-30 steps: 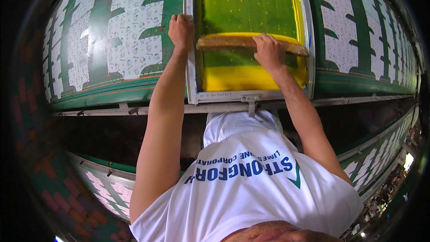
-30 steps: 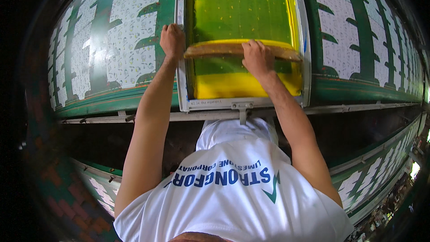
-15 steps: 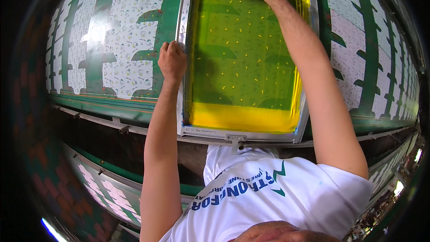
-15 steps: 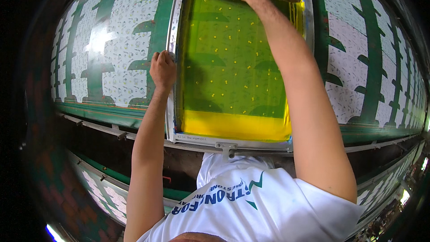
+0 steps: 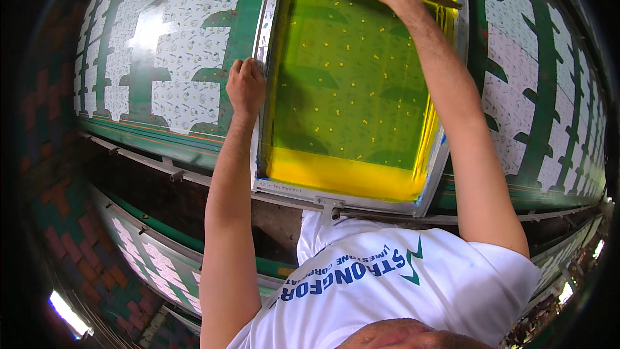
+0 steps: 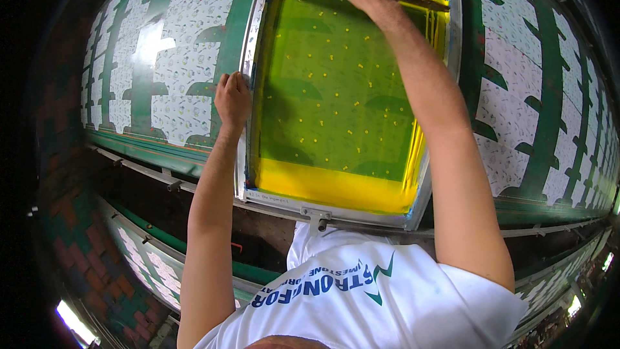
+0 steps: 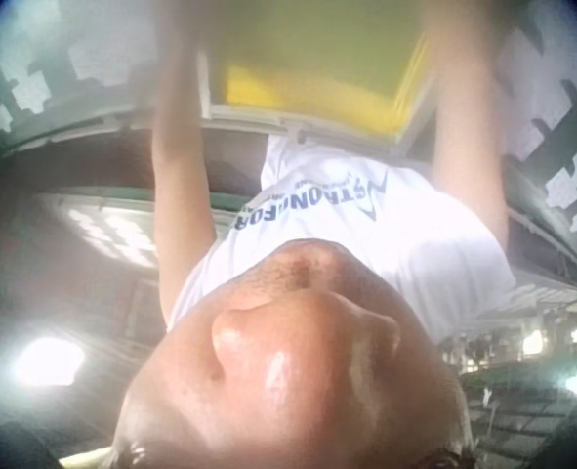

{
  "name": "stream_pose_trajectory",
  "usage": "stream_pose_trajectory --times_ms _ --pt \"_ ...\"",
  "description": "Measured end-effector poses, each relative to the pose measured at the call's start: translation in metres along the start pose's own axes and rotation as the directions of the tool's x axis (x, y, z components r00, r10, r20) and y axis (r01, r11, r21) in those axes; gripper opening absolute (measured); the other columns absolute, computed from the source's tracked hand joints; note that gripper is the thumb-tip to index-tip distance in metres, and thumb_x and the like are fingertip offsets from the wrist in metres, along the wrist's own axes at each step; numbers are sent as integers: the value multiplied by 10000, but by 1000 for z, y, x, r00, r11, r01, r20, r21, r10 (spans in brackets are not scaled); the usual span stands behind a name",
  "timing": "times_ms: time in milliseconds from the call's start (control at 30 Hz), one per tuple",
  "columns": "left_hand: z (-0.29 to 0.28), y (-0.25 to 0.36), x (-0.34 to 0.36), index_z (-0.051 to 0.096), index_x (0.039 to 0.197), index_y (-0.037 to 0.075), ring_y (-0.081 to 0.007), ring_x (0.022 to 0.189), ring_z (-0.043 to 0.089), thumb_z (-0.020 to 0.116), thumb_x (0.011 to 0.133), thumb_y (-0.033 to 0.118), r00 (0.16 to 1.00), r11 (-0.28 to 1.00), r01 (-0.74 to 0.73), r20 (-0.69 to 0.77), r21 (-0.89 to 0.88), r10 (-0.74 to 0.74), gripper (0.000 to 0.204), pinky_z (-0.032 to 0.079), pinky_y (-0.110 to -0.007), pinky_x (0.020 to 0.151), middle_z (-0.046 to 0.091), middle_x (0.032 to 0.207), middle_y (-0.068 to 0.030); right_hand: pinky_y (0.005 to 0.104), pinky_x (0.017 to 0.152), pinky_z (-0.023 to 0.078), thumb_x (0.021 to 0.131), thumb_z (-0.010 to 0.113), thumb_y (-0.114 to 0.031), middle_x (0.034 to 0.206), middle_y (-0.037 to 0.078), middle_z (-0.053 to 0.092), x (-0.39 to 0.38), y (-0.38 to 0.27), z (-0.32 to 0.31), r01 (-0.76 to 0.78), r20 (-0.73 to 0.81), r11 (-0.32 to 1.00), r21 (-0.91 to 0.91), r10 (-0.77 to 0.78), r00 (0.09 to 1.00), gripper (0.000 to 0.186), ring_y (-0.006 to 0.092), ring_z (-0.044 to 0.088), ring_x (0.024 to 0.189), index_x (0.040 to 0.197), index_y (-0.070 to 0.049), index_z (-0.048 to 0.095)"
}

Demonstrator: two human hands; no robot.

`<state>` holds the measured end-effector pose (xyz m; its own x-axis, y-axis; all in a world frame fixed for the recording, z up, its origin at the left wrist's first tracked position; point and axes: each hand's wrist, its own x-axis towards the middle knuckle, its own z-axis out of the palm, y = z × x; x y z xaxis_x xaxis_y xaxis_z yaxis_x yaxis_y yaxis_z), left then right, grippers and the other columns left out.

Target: The person repeatedly pulls a squeegee across a yellow screen-printing frame to spread green ink over a mesh surface. The person holds the frame steady with one hand while using the other to draw the squeegee from top to bottom in a consistent motion.

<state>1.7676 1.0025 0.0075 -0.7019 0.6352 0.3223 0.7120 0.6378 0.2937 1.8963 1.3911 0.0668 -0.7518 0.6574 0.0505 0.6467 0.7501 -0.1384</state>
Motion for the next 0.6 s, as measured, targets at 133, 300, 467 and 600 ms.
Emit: stream_pose_trajectory --times_ms 133,300,467,600 --pt "-1 1 0 730 1048 61 -368 915 671 572 1060 199 1000 1000 -23 -11 -5 23 210 561 -481 759 653 964 -121 522 854 613 804 714 -126 1032 253 766 36 21 -14 -61 -40 997 -57 59 997 229 429 741 1024 976 1 797" --pt "-3 -1 0 731 1054 62 -383 907 664 563 1066 205 1000 1000 -9 8 -17 9 222 549 -486 769 652 962 -123 525 885 606 831 696 -122 1098 255 760 44 25 -6 -141 -3 990 -2 141 990 267 436 729 1065 1051 -1 785" --pt "0 1 -1 711 976 58 -385 913 658 563 1047 202 1000 999 -20 4 -28 20 218 548 -502 768 648 955 -132 516 889 603 860 710 -143 1062 249 772 -4 12 9 -282 5 957 69 283 959 235 408 750 1027 1021 6 793" --pt "0 -1 -1 693 923 56 -387 915 652 550 1044 206 999 998 -35 -4 -51 35 240 543 -510 763 647 955 -135 503 838 631 874 691 -125 955 205 783 -77 -11 8 -341 -15 935 94 344 939 208 384 776 953 1014 -19 802"
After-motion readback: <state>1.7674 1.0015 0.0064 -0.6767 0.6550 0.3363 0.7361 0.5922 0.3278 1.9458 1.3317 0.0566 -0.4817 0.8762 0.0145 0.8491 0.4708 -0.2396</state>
